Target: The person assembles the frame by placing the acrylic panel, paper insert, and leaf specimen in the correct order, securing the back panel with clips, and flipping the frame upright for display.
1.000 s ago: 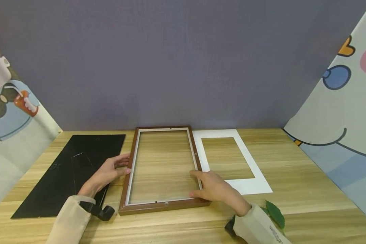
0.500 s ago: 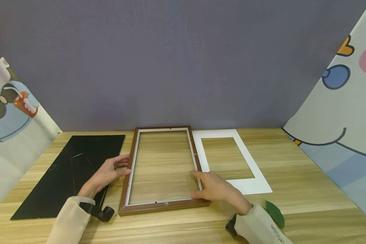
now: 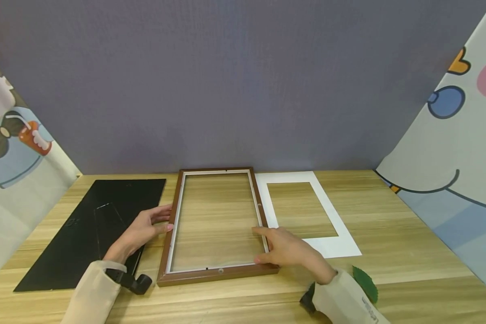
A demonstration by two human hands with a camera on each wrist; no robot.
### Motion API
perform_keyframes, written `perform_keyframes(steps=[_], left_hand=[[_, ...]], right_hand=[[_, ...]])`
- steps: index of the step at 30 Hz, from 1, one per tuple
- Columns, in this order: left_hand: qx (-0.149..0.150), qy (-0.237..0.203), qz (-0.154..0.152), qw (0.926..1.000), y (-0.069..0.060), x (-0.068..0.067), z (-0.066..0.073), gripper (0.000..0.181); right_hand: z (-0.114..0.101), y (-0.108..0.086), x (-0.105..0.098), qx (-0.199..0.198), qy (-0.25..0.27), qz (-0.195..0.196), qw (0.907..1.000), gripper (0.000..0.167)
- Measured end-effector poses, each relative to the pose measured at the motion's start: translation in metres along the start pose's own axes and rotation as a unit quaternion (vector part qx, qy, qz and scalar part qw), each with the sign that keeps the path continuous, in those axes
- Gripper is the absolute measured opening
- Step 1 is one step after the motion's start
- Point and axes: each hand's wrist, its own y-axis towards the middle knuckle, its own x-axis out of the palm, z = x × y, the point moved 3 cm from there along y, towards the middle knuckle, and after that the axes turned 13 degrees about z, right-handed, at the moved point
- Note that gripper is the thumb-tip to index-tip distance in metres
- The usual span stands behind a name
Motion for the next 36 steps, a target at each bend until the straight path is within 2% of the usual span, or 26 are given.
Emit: perform_keyframes(steps=[9,20,36], left_hand=[[-0.003,0.000,-0.002,1.0000,-0.001,0.000,0.000,0.065],[-0.003,0.000,0.001,1.0000,-0.001,0.000,0.000,0.064],[-0.003,-0.004,0.000,1.0000,0.001,0.000,-0.002,0.064]], right_hand=[[-0.001,0.000,-0.003,0.000,0.012,-0.003,0.9999,0.068],[0.005,-0.003,-0.019,-0.005,0.072,-0.015,0.9973,0.062],[0.032,-0.006,-0.063,0.035,0.099,0.045,0.9935,0.050]])
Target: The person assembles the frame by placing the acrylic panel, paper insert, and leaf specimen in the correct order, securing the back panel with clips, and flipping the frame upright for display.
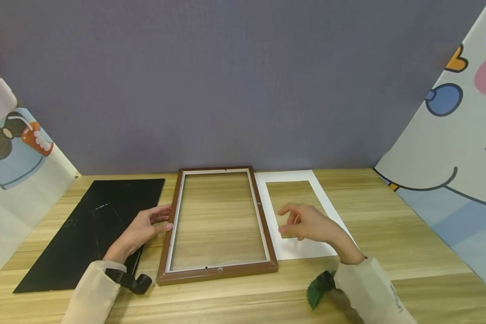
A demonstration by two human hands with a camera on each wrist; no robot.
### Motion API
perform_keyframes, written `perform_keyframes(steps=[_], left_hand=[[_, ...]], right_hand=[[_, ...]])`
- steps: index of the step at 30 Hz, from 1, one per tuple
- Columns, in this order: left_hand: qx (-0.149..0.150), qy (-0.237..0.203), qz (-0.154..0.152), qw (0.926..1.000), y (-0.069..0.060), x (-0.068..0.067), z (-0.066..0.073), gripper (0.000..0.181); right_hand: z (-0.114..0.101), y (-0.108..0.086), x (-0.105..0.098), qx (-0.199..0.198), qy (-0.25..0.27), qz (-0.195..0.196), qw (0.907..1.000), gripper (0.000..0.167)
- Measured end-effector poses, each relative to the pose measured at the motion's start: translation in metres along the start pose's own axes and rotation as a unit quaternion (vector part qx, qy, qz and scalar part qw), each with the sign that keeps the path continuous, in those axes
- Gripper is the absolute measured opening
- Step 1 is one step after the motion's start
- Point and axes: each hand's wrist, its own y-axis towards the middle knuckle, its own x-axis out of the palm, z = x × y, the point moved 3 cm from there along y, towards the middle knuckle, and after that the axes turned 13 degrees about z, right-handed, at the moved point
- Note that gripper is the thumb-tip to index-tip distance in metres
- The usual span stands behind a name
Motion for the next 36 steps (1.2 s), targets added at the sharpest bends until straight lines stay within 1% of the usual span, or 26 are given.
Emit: perform_keyframes(steps=[4,7,9,13,18,25,30,36], left_hand=[[-0.001,-0.003,-0.002,1.0000,0.000,0.000,0.001,0.064],[-0.003,-0.005,-0.003,1.0000,0.000,0.000,0.002,0.064],[-0.004,-0.005,-0.004,1.0000,0.001,0.000,0.003,0.064],[-0.002,-0.009,-0.004,0.9999,0.001,0.000,0.003,0.064],[-0.003,-0.016,-0.003,0.9999,0.001,0.000,0.003,0.064],[-0.005,-0.018,-0.005,0.9998,0.000,-0.001,0.003,0.064],[-0.006,-0.020,-0.009,0.9997,0.000,-0.001,0.002,0.064],[-0.007,-0.017,-0.007,0.9998,0.000,-0.001,0.002,0.064]], right_hand=[[0.007,0.001,-0.009,0.012,-0.002,0.017,0.9998,0.048],[0.014,0.001,-0.015,0.028,-0.003,0.026,0.9993,0.048],[0.018,0.000,-0.020,0.040,-0.001,0.029,0.9988,0.049],[0.023,-0.002,-0.030,0.049,0.010,0.039,0.9980,0.049],[0.031,-0.003,-0.042,0.056,0.010,0.071,0.9959,0.047],[0.046,-0.003,-0.053,0.087,0.007,0.102,0.9910,0.052],[0.056,-0.006,-0.058,0.123,0.004,0.114,0.9859,0.060],[0.065,-0.010,-0.066,0.145,-0.006,0.114,0.9829,0.062]])
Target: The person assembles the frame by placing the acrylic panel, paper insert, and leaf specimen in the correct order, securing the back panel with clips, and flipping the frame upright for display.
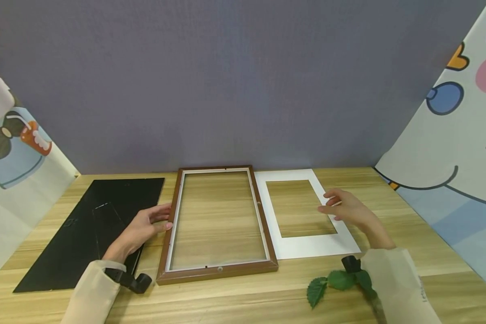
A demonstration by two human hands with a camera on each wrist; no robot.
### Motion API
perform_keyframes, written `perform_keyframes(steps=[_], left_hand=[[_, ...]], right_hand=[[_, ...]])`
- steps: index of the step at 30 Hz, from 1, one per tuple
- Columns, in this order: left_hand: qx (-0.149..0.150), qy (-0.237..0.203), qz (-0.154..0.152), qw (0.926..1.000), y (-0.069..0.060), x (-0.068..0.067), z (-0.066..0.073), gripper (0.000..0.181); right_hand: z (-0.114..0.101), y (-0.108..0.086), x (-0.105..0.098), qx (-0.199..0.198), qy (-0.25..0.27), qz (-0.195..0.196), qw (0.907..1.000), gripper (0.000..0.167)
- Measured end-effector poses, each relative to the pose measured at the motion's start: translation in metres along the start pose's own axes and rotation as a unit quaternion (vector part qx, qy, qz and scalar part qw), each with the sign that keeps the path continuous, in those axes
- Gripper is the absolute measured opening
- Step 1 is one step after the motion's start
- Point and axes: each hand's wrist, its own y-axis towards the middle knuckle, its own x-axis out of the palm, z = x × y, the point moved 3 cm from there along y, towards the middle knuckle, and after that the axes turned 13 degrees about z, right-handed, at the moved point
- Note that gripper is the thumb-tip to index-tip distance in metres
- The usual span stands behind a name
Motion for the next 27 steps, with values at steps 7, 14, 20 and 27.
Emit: perform_keyframes(steps=[7,14,20,27], left_hand=[[0.000,0.002,0.002,1.0000,0.000,0.001,-0.001,0.063],[0.004,0.005,0.005,1.0000,0.001,0.001,-0.002,0.063],[0.006,0.008,0.007,0.9999,0.001,0.001,-0.002,0.063],[0.004,0.008,0.006,0.9999,0.000,0.001,-0.001,0.063]], right_hand=[[0.017,0.003,-0.006,0.028,0.017,-0.014,0.9994,0.068],[0.030,0.005,-0.009,0.055,0.033,-0.022,0.9977,0.072],[0.039,0.004,-0.012,0.081,0.044,-0.027,0.9954,0.076],[0.046,0.005,-0.015,0.131,0.032,-0.039,0.9901,0.077]])
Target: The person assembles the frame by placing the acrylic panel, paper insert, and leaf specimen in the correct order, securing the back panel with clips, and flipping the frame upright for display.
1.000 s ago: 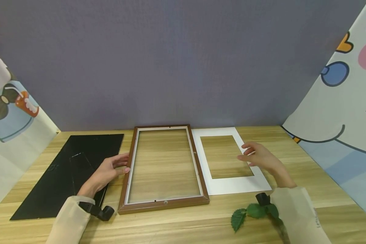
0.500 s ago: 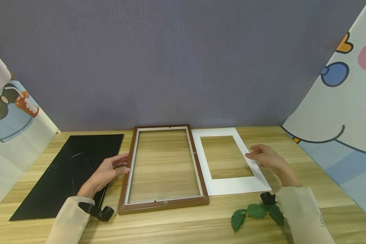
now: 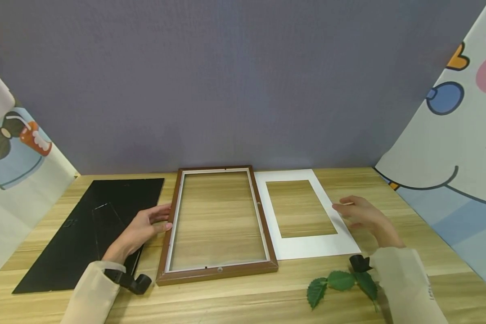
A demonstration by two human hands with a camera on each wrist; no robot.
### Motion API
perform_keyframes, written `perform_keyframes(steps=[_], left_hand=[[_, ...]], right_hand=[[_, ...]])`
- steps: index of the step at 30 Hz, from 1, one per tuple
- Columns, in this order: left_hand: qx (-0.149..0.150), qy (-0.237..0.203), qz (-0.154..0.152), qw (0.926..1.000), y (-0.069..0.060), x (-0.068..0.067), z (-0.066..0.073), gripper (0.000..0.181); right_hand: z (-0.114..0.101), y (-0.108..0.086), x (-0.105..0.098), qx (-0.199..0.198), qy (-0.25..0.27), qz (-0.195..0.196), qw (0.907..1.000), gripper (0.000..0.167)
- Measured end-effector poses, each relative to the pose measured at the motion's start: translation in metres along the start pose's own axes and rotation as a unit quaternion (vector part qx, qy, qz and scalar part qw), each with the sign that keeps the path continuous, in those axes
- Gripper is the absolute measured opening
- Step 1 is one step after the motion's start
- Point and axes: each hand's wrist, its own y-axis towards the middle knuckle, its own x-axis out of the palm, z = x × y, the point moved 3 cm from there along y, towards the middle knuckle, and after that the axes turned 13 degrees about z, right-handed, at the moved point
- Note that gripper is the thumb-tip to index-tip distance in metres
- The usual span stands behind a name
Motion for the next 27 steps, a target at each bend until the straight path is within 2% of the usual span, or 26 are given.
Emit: perform_keyframes(steps=[5,12,27], left_hand=[[0.001,0.004,0.001,1.0000,-0.0002,-0.0001,-0.0002,0.063],[0.004,0.007,0.001,1.0000,0.0000,0.0003,-0.0006,0.063],[0.004,0.010,0.002,0.9999,0.0001,0.0002,0.0002,0.063]], right_hand=[[0.0017,0.0008,-0.0006,0.015,-0.001,-0.006,0.9999,0.080],[0.0064,0.0031,-0.0003,0.026,0.022,-0.002,0.9994,0.084],[0.0088,0.0038,-0.0039,0.026,0.037,0.007,0.9990,0.073]])
